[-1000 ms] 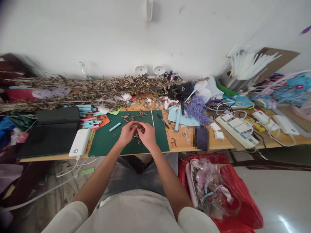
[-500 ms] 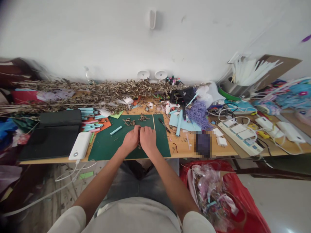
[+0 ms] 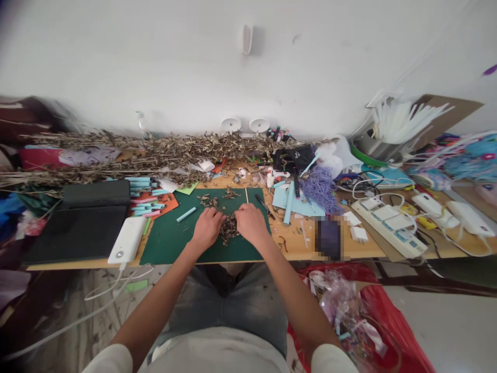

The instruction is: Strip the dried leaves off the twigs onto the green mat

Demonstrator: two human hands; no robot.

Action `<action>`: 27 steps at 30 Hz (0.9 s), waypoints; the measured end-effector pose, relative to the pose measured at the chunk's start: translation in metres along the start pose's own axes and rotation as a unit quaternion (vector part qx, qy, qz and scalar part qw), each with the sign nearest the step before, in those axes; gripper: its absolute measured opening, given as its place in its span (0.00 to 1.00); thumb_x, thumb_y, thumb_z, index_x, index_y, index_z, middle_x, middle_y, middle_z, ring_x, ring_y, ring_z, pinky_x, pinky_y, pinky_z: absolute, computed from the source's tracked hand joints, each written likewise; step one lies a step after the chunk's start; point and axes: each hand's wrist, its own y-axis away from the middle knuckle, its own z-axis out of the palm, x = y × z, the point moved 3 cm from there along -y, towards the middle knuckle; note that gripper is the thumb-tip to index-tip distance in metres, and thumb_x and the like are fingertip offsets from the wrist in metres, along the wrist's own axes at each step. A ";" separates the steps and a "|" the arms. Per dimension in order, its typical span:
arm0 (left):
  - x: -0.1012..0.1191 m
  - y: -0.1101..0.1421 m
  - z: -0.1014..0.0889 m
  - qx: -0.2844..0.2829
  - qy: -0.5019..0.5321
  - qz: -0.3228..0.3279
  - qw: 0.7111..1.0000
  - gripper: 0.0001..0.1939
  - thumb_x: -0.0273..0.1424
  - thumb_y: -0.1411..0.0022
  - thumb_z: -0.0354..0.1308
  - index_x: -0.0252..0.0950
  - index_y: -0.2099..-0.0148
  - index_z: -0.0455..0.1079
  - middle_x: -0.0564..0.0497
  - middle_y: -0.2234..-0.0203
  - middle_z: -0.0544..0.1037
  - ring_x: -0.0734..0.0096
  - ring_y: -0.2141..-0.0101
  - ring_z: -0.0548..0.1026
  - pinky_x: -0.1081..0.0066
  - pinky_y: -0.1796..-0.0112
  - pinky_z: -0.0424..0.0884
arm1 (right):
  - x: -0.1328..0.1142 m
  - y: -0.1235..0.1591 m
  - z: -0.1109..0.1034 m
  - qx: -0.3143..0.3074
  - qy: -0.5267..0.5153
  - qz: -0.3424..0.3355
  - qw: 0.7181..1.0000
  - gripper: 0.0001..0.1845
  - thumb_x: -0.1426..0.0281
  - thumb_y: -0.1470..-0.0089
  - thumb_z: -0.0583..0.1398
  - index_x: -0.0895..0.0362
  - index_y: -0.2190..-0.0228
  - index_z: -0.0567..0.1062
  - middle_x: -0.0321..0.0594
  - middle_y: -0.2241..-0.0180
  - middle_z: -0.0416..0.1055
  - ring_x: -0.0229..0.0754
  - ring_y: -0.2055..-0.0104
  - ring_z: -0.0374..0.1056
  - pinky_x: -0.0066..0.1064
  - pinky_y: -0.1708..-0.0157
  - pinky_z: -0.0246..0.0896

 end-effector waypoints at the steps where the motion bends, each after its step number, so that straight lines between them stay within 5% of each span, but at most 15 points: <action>1: -0.001 0.000 -0.001 0.007 -0.003 -0.004 1.000 0.13 0.32 0.33 0.44 0.35 0.65 0.67 0.43 0.66 0.69 0.59 0.61 0.67 0.61 0.58 0.66 | 0.006 -0.007 0.000 0.003 -0.008 0.003 1.000 0.13 0.72 0.41 0.54 0.55 0.70 0.78 0.45 0.64 0.72 0.46 0.59 0.65 0.34 0.59 0.59; 5: -0.002 0.003 -0.005 0.001 0.021 -0.004 1.000 0.13 0.23 0.38 0.46 0.35 0.53 0.68 0.41 0.60 0.69 0.57 0.57 0.67 0.59 0.56 0.66 | 0.025 -0.049 0.011 0.003 -0.030 0.051 0.998 0.07 0.65 0.47 0.62 0.55 0.68 0.79 0.45 0.64 0.73 0.46 0.61 0.67 0.34 0.61 0.62; 9: -0.005 0.006 -0.009 0.013 0.057 -0.016 0.998 0.13 0.26 0.36 0.46 0.36 0.53 0.68 0.42 0.59 0.70 0.58 0.57 0.67 0.60 0.55 0.65 | 0.022 -0.090 0.029 0.006 -0.060 0.024 0.998 0.25 0.67 0.52 0.66 0.52 0.51 0.73 0.48 0.53 0.70 0.50 0.53 0.66 0.36 0.57 0.62; 15: -0.025 0.005 -0.011 0.050 0.087 -0.074 0.992 0.12 0.27 0.35 0.46 0.35 0.54 0.68 0.42 0.63 0.73 0.58 0.58 0.70 0.61 0.55 0.67 | 0.020 -0.115 0.046 -0.043 -0.075 0.001 0.996 0.10 0.76 0.45 0.58 0.60 0.64 0.80 0.49 0.60 0.75 0.45 0.56 0.68 0.32 0.55 0.61; 19: -0.038 -0.005 -0.011 0.068 0.123 -0.094 0.986 0.11 0.26 0.36 0.47 0.35 0.57 0.70 0.43 0.64 0.74 0.59 0.60 0.72 0.62 0.56 0.68 | 0.036 -0.115 0.040 0.030 -0.180 0.020 0.983 0.11 0.74 0.45 0.58 0.58 0.64 0.80 0.44 0.62 0.77 0.44 0.58 0.70 0.33 0.54 0.61; 27: -0.042 -0.029 -0.016 0.113 0.215 -0.146 0.959 0.11 0.28 0.37 0.49 0.34 0.59 0.73 0.44 0.65 0.77 0.64 0.64 0.74 0.66 0.58 0.68 | 0.055 -0.106 0.030 0.163 -0.373 0.086 0.910 0.06 0.69 0.55 0.65 0.58 0.72 0.81 0.42 0.65 0.77 0.45 0.59 0.71 0.35 0.55 0.62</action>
